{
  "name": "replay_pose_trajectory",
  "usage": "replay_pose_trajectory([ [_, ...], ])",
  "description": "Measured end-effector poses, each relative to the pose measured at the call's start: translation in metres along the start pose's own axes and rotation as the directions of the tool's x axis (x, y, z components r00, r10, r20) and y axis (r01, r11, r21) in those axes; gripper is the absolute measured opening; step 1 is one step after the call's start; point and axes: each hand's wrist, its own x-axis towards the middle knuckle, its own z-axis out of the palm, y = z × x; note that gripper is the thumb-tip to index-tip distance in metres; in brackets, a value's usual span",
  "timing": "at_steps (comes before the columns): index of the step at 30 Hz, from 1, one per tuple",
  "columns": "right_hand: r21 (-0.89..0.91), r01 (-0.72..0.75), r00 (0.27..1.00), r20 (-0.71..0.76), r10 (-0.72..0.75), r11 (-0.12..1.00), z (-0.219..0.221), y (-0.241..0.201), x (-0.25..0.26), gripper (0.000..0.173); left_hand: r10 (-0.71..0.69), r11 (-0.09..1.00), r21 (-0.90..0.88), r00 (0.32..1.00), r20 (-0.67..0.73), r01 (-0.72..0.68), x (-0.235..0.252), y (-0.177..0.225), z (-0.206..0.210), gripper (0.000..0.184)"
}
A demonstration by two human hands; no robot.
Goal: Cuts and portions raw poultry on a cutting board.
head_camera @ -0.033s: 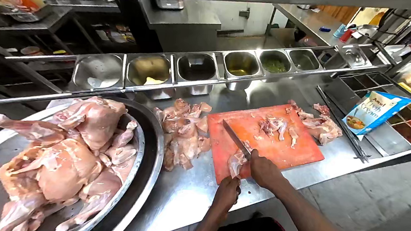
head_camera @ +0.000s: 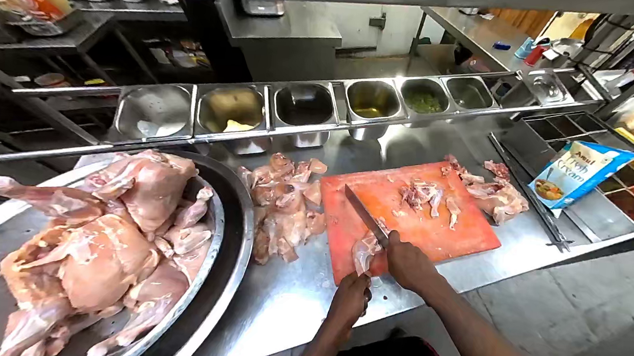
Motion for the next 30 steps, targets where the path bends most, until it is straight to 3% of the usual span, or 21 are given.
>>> replay_pose_trajectory([
  [6, 0.152, 0.024, 0.999, -0.029, -0.02, 0.988, -0.002, 0.037, 0.018, 0.036, -0.033, 0.979, -0.205, 0.994, -0.105, 0.011, -0.01, 0.0, -0.014, 0.032],
  [10, 0.109, -0.018, 0.993, -0.112, 0.03, 0.994, -0.001, 0.037, 0.012, 0.036, -0.027, 0.987, -0.162, 0.997, -0.069, 0.015, -0.015, -0.006, -0.018, 0.032],
  [13, 0.112, 0.044, 0.989, -0.146, -0.027, 0.993, 0.001, 0.024, -0.012, 0.032, -0.031, 0.99, -0.139, 0.999, -0.04, 0.025, -0.013, -0.006, -0.012, 0.031],
  [17, 0.125, 0.115, 0.992, -0.071, -0.107, 0.985, 0.007, 0.002, -0.043, 0.033, -0.04, 0.992, -0.123, 0.999, -0.032, 0.036, -0.011, -0.01, -0.004, 0.029],
  [26, 0.072, 0.09, 0.995, 0.042, -0.093, 0.993, 0.012, -0.011, -0.044, 0.032, -0.049, 0.999, -0.025, 0.998, -0.033, 0.048, -0.007, -0.014, -0.008, 0.03],
  [30, 0.046, 0.101, 0.99, 0.094, -0.105, 0.994, 0.005, -0.014, -0.044, 0.031, -0.016, 1.0, 0.02, 0.997, -0.082, 0.018, -0.008, -0.016, -0.01, 0.044],
])
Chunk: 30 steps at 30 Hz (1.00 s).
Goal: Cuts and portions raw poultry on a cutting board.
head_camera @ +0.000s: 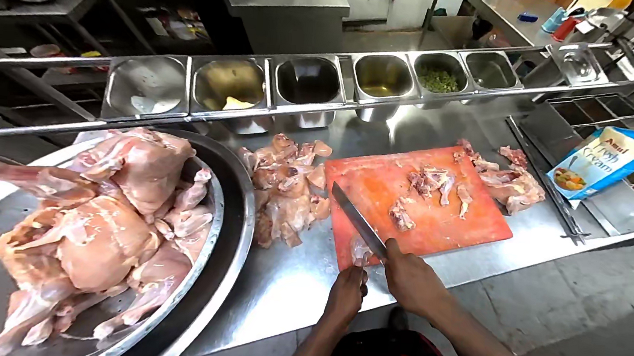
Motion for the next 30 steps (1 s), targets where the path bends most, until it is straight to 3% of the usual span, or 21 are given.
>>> replay_pose_trajectory([
  [8, -0.089, -0.076, 0.983, 0.163, 0.09, 0.993, -0.011, 0.011, -0.031, 0.037, -0.078, 0.997, -0.036, 0.991, -0.106, 0.074, 0.001, 0.005, 0.004, 0.049],
  [14, -0.138, -0.113, 0.964, 0.223, 0.142, 0.984, -0.019, 0.006, -0.03, 0.036, -0.11, 0.992, 0.052, 0.992, -0.069, 0.113, 0.001, 0.014, 0.002, 0.048],
  [20, -0.142, -0.065, 0.978, 0.188, 0.092, 0.988, -0.016, -0.011, -0.001, 0.028, -0.126, 0.992, -0.033, 0.991, -0.048, 0.124, 0.0, 0.018, -0.001, 0.047],
  [27, -0.09, -0.004, 0.999, 0.045, 0.008, 0.996, 0.006, -0.024, 0.031, 0.029, -0.112, 0.994, -0.026, 0.991, -0.07, 0.111, 0.003, 0.018, -0.007, 0.049],
  [30, -0.096, -0.026, 0.997, 0.072, 0.033, 0.995, 0.006, -0.021, 0.023, 0.032, -0.097, 0.995, -0.035, 0.989, -0.108, 0.094, 0.004, 0.018, -0.004, 0.049],
])
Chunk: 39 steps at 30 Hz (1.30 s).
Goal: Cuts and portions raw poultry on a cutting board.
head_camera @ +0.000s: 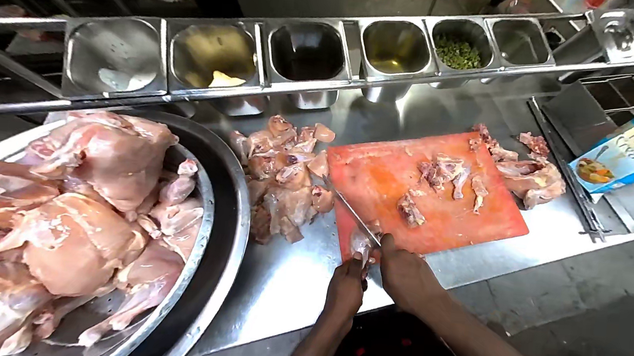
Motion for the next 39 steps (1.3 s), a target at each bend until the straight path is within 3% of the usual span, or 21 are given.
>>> replay_pose_trajectory([
  [7, -0.049, -0.08, 0.976, 0.201, 0.088, 0.996, -0.023, 0.042, -0.07, 0.037, -0.023, 0.999, 0.032, 1.0, 0.001, 0.023, 0.0, 0.003, 0.003, 0.051],
  [9, -0.022, -0.053, 0.976, 0.208, 0.057, 0.998, -0.027, 0.034, -0.056, 0.038, -0.017, 0.999, 0.052, 1.0, 0.026, 0.016, 0.001, 0.003, 0.0, 0.05],
  [13, 0.029, 0.062, 0.996, 0.055, -0.064, 0.998, -0.013, 0.003, 0.001, 0.037, -0.014, 0.999, 0.035, 0.997, 0.07, 0.011, 0.004, 0.005, -0.005, 0.049],
  [17, 0.033, 0.093, 0.995, 0.043, -0.094, 0.995, -0.017, 0.006, -0.005, 0.035, -0.027, 1.0, -0.001, 0.999, 0.039, 0.027, 0.001, 0.005, -0.008, 0.048],
  [23, -0.019, -0.004, 0.965, 0.262, 0.009, 1.0, -0.044, 0.034, -0.065, 0.044, -0.074, 0.995, -0.063, 0.997, 0.034, 0.077, 0.001, 0.005, -0.005, 0.048],
  [26, 0.06, 0.023, 0.991, 0.131, -0.031, 0.998, -0.012, 0.028, -0.026, 0.037, -0.091, 0.992, -0.086, 0.994, 0.062, 0.096, 0.002, 0.006, -0.005, 0.049],
  [29, 0.046, 0.069, 0.997, 0.04, -0.071, 0.997, -0.008, 0.015, -0.002, 0.031, -0.099, 0.987, -0.118, 0.991, 0.09, 0.109, 0.0, 0.011, -0.008, 0.048],
  [36, -0.009, 0.034, 0.99, 0.14, -0.033, 0.999, -0.023, 0.031, -0.043, 0.032, -0.11, 0.972, -0.196, 0.989, 0.102, 0.128, -0.001, 0.012, -0.014, 0.049],
  [39, 0.069, 0.045, 0.996, 0.072, -0.05, 0.997, -0.007, 0.023, -0.025, 0.035, -0.121, 0.956, -0.249, 0.983, 0.14, 0.153, -0.003, 0.006, -0.016, 0.049],
])
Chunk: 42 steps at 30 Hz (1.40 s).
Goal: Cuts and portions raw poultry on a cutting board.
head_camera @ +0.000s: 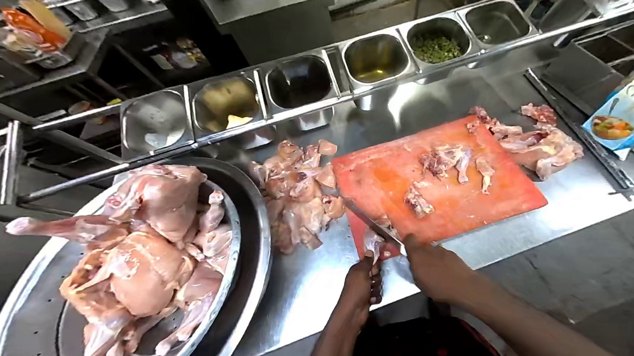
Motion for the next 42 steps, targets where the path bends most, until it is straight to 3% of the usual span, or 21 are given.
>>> replay_pose_trajectory([
  [3, 0.041, 0.032, 0.995, -0.101, -0.027, 0.999, 0.001, -0.014, 0.022, 0.035, 0.009, 0.999, -0.036, 0.997, 0.083, -0.007, -0.005, 0.0, -0.011, 0.049],
  [6, 0.046, 0.05, 0.99, -0.132, -0.044, 0.998, 0.001, -0.017, 0.026, 0.034, 0.028, 0.998, 0.054, 0.995, 0.095, -0.033, -0.022, -0.002, -0.03, 0.049],
  [8, 0.066, 0.074, 0.987, -0.148, -0.063, 0.995, -0.003, -0.008, 0.029, 0.035, 0.11, 0.988, 0.111, 0.994, 0.018, -0.111, -0.025, -0.001, -0.041, 0.049],
  [10, 0.139, 0.139, 0.975, -0.191, -0.111, 0.98, 0.001, 0.012, 0.029, 0.033, 0.259, 0.932, 0.287, 0.961, -0.1, -0.222, -0.025, 0.002, -0.054, 0.048],
  [12, 0.283, 0.19, 0.959, -0.258, -0.117, 0.94, 0.003, 0.034, 0.022, 0.033, 0.426, 0.813, 0.505, 0.888, -0.174, -0.291, -0.018, 0.015, -0.068, 0.046],
  [15, 0.571, 0.198, 0.951, -0.31, -0.014, 0.797, 0.009, 0.071, -0.003, 0.037, 0.601, 0.642, 0.719, 0.758, -0.255, -0.267, -0.019, 0.037, -0.08, 0.036],
  [17, 0.702, 0.161, 0.946, -0.31, 0.095, 0.693, 0.016, 0.096, -0.019, 0.035, 0.747, 0.507, 0.832, 0.597, -0.292, -0.226, -0.023, 0.044, -0.073, 0.071],
  [19, 0.786, 0.167, 0.92, -0.342, 0.192, 0.596, 0.031, 0.121, -0.033, 0.034, 0.878, 0.285, 0.954, 0.426, -0.219, -0.097, -0.022, 0.046, -0.051, 0.088],
  [20, 0.812, 0.18, 0.905, -0.358, 0.23, 0.556, 0.039, 0.132, -0.039, 0.032, 0.905, 0.171, 0.983, 0.406, -0.129, -0.068, -0.017, 0.044, -0.035, 0.088],
  [24, 0.854, 0.249, 0.861, -0.411, 0.298, 0.457, 0.067, 0.161, -0.059, 0.027, 0.774, -0.171, 0.948, 0.559, 0.297, -0.267, 0.039, 0.024, 0.031, 0.065],
  [26, 0.862, 0.272, 0.853, -0.421, 0.307, 0.427, 0.078, 0.168, -0.067, 0.028, 0.714, -0.307, 0.921, 0.581, 0.391, -0.242, 0.06, 0.018, 0.043, 0.046],
  [28, 0.854, 0.294, 0.838, -0.446, 0.314, 0.428, 0.088, 0.178, -0.072, 0.032, 0.74, -0.329, 0.896, 0.508, 0.441, -0.298, 0.067, 0.02, 0.034, 0.035],
  [30, 0.86, 0.298, 0.826, -0.45, 0.34, 0.414, 0.098, 0.186, -0.075, 0.034, 0.806, -0.324, 0.867, 0.37, 0.463, -0.379, 0.069, 0.027, 0.015, 0.028],
  [32, 0.878, 0.297, 0.817, -0.438, 0.376, 0.376, 0.106, 0.189, -0.077, 0.032, 0.867, -0.288, 0.871, 0.277, 0.413, -0.399, 0.068, 0.034, 0.008, 0.024],
  [34, 0.889, 0.326, 0.804, -0.44, 0.4, 0.322, 0.112, 0.19, -0.075, 0.031, 0.884, -0.216, 0.869, 0.289, 0.368, -0.445, 0.067, 0.04, 0.026, 0.024],
  [36, 0.897, 0.346, 0.794, -0.435, 0.424, 0.274, 0.111, 0.19, -0.074, 0.029, 0.833, -0.245, 0.822, 0.322, 0.449, -0.514, 0.071, 0.04, 0.063, 0.026],
  [37, 0.903, 0.35, 0.795, -0.428, 0.431, 0.251, 0.11, 0.19, -0.073, 0.029, 0.777, -0.292, 0.801, 0.359, 0.517, -0.523, 0.072, 0.039, 0.084, 0.027],
  [40, 0.907, 0.333, 0.809, -0.416, 0.415, 0.258, 0.103, 0.194, -0.073, 0.028, 0.556, -0.436, 0.81, 0.59, 0.585, -0.392, 0.083, 0.034, 0.127, 0.037],
  [41, 0.901, 0.334, 0.81, -0.425, 0.404, 0.277, 0.101, 0.195, -0.074, 0.027, 0.523, -0.46, 0.814, 0.632, 0.571, -0.355, 0.088, 0.034, 0.13, 0.038],
  [42, 0.894, 0.338, 0.81, -0.436, 0.393, 0.295, 0.099, 0.196, -0.073, 0.028, 0.523, -0.481, 0.809, 0.629, 0.575, -0.339, 0.092, 0.035, 0.128, 0.036],
])
